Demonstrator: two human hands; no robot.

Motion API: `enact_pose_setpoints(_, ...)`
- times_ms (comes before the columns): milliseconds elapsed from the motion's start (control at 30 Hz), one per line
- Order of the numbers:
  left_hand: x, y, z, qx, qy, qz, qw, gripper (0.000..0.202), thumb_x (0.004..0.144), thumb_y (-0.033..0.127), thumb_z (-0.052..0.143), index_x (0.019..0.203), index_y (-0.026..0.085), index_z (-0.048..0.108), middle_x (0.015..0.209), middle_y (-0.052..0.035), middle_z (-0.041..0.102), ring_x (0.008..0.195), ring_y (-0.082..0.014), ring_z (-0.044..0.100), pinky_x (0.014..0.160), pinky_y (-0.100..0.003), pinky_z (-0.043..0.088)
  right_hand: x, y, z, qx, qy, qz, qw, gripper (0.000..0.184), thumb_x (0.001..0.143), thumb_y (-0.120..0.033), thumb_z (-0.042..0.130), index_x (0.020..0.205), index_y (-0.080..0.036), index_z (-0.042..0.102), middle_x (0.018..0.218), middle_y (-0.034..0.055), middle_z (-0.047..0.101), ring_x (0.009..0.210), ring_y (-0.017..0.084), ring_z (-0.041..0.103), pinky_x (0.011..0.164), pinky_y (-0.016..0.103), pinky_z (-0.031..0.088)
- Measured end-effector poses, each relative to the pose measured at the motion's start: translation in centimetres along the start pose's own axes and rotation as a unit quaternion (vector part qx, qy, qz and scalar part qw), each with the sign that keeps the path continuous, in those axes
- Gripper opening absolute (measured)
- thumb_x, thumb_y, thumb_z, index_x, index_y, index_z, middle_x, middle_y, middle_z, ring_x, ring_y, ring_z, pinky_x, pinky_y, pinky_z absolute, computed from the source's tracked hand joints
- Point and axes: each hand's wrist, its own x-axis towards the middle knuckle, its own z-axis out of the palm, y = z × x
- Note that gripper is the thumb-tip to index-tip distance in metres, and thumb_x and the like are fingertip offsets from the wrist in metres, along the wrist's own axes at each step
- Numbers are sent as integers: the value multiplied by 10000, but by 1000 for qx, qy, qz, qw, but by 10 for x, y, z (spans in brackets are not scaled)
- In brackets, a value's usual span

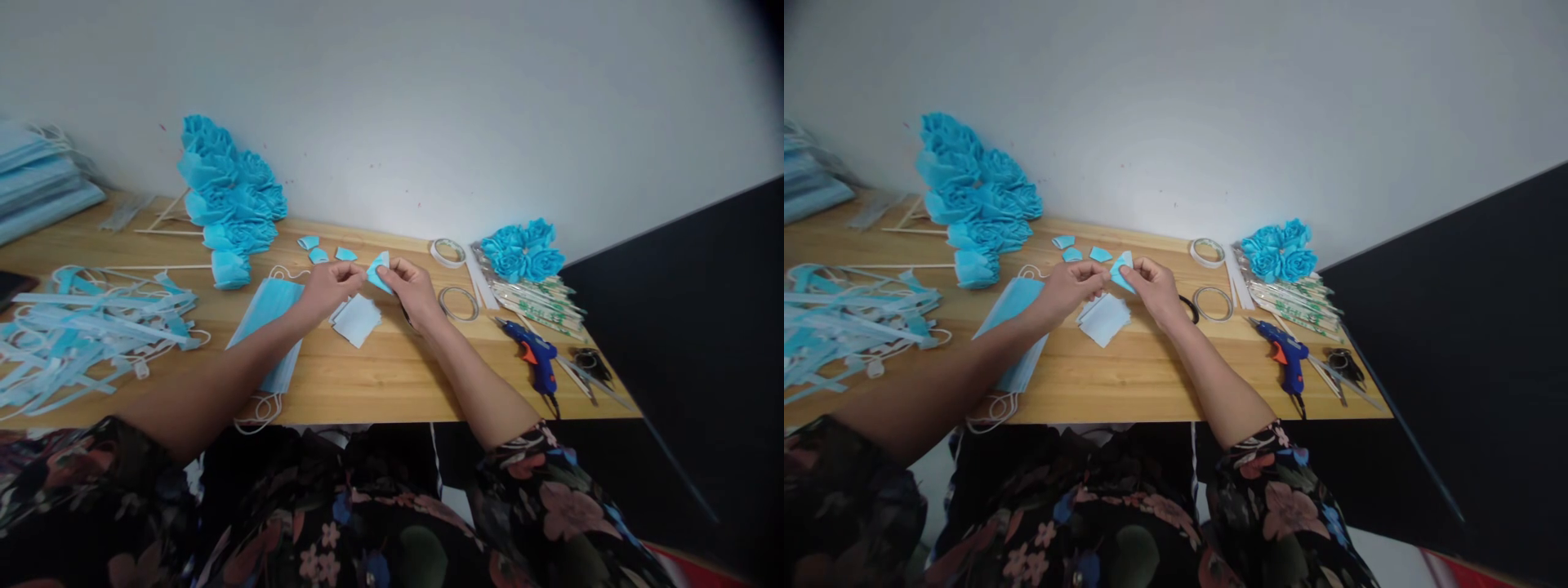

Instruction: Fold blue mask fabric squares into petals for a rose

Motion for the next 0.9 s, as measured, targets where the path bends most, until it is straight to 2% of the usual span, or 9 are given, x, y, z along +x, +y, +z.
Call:
enact_pose_setpoints(100,1,1,-2,-39,-9,-16,999,197,837,253,621,656,176,636,585,7,600,521,-91,508,529,-222,411,0,0,-1,-15,8,-4,1000,420,742,-594,772,729,-206,613,634,-58,447,601,99,330,584,266,262)
enact_pose_setpoints(233,2,0,-1,-48,-16,-21,999,268,887,324,612,666,174,637,608,-9,616,527,-92,525,518,-220,419,0,-1,0,-38,10,-7,999,463,724,-646,760,726,-212,599,644,-50,451,612,105,333,586,268,271)
enact_pose_setpoints(433,1,0,-1,-31,-30,-6,999,189,820,296,699,690,183,621,598,24,595,527,-86,500,538,-219,426,0,3,2,-52,8,-9,999,475,726,-655,757,725,-205,605,627,-55,438,606,100,336,575,265,252)
enact_pose_setpoints(700,0,0,-1,-30,-27,1,999,272,899,326,616,674,174,612,594,5,597,520,-88,518,540,-225,433,-1,3,1,-45,10,-12,999,446,738,-625,759,751,-195,641,650,-48,495,623,101,374,596,262,284)
enact_pose_setpoints(900,1,0,-2,-36,-33,4,999,222,838,316,693,688,184,597,578,28,573,512,-84,490,536,-220,425,0,5,1,-47,4,-14,999,429,738,-613,762,754,-197,659,657,-43,514,632,106,391,605,261,301)
